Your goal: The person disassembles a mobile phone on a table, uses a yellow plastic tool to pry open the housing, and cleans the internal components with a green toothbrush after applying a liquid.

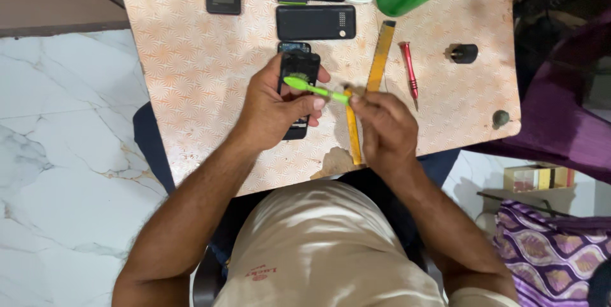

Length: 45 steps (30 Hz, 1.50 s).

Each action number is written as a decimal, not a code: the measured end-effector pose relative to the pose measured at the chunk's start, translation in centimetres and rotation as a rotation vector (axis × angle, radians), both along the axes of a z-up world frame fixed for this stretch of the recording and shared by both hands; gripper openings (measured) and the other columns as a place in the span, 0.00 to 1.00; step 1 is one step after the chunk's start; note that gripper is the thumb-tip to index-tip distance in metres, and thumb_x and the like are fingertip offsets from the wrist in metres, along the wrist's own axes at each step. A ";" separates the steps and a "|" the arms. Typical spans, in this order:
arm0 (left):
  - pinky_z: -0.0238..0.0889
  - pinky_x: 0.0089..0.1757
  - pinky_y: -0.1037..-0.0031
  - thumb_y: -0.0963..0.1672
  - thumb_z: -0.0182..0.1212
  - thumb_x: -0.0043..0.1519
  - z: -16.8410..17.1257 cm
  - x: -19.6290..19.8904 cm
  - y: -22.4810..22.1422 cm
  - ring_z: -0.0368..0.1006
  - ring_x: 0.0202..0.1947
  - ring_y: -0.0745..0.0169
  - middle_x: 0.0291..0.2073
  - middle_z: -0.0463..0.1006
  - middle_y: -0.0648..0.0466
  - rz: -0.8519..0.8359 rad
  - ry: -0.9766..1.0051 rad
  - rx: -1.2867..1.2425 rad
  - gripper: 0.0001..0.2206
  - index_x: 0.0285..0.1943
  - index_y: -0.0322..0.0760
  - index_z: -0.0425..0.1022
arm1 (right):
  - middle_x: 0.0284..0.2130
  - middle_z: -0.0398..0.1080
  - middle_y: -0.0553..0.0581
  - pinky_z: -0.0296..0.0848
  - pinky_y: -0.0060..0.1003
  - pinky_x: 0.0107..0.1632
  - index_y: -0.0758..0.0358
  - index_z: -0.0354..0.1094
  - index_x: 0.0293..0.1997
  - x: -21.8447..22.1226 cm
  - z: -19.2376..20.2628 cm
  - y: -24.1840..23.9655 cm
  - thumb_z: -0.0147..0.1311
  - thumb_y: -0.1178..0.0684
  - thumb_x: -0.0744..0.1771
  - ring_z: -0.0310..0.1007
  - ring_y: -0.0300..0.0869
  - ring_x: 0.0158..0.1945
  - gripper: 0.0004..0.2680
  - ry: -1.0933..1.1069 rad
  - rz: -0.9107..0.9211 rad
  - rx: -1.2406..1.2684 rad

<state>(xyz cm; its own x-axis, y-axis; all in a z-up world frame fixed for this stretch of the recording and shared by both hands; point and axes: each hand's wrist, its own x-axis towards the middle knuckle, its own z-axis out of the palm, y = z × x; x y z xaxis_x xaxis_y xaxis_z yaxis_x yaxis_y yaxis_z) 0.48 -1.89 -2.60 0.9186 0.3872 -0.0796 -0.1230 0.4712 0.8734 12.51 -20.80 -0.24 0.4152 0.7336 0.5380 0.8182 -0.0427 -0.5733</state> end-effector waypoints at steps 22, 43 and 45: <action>0.79 0.34 0.72 0.34 0.68 0.61 0.4 -0.1 0.3 0.78 0.34 0.66 0.44 0.79 0.49 0.033 -0.012 -0.011 0.20 0.61 0.31 0.67 | 0.44 0.73 0.63 0.75 0.34 0.42 0.63 0.71 0.55 0.7 -0.3 -1.1 0.57 0.70 0.69 0.76 0.44 0.41 0.11 0.056 -0.059 0.040; 0.79 0.38 0.72 0.35 0.68 0.61 0.3 -0.2 0.6 0.79 0.37 0.65 0.50 0.79 0.46 -0.051 -0.083 -0.005 0.22 0.63 0.30 0.65 | 0.44 0.73 0.62 0.76 0.36 0.44 0.63 0.72 0.54 1.2 1.0 -0.8 0.63 0.68 0.67 0.77 0.47 0.44 0.12 -0.006 -0.051 -0.044; 0.79 0.37 0.72 0.35 0.68 0.61 0.2 -0.2 0.7 0.79 0.36 0.65 0.49 0.79 0.46 -0.044 -0.073 -0.007 0.23 0.64 0.30 0.64 | 0.44 0.74 0.62 0.77 0.35 0.44 0.63 0.72 0.54 1.1 1.0 -0.2 0.63 0.68 0.68 0.78 0.45 0.45 0.11 0.083 -0.087 -0.015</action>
